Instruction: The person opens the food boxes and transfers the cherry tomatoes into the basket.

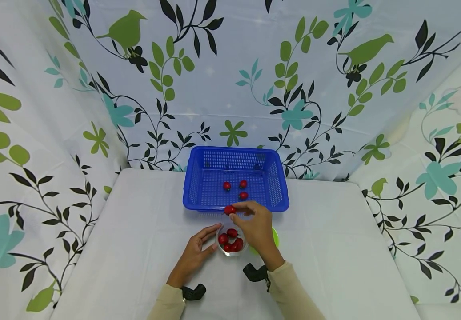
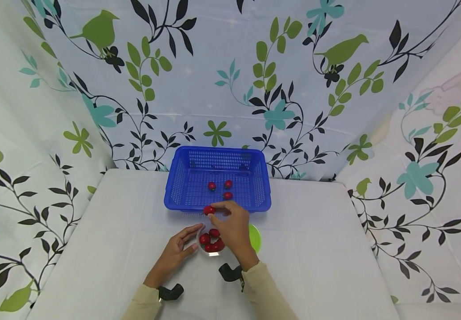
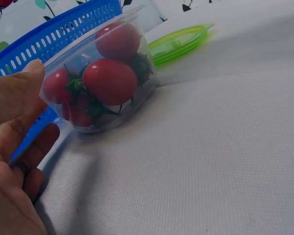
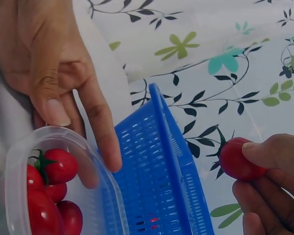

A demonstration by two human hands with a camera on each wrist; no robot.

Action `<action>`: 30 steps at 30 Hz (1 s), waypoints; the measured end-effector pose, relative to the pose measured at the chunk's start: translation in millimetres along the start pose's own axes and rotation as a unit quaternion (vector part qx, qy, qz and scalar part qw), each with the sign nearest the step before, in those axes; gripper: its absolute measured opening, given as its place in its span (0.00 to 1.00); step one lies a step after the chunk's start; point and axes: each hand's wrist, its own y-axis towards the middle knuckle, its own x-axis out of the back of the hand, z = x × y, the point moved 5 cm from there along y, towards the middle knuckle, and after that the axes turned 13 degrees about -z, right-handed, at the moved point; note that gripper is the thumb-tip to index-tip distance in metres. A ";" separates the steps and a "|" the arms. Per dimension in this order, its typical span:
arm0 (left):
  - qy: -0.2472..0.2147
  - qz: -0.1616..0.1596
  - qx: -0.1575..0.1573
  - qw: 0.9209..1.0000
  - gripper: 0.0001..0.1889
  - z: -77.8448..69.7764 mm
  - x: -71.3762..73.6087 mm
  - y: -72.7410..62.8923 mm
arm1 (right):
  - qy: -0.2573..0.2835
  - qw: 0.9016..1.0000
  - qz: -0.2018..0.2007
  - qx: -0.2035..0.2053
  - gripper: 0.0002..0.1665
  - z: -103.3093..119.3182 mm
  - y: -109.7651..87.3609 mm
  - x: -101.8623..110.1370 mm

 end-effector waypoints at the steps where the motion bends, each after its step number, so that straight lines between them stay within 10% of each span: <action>1: 0.001 0.000 -0.001 1.000 0.28 -0.3 0.0 0.1 | 0.002 1.000 -0.001 -0.001 0.15 -0.1 2.0 -0.3; 30: -0.007 0.006 -0.025 1.000 0.29 0.7 0.5 0.5 | 0.013 0.999 0.007 -0.049 0.13 -14.7 67.5 -3.3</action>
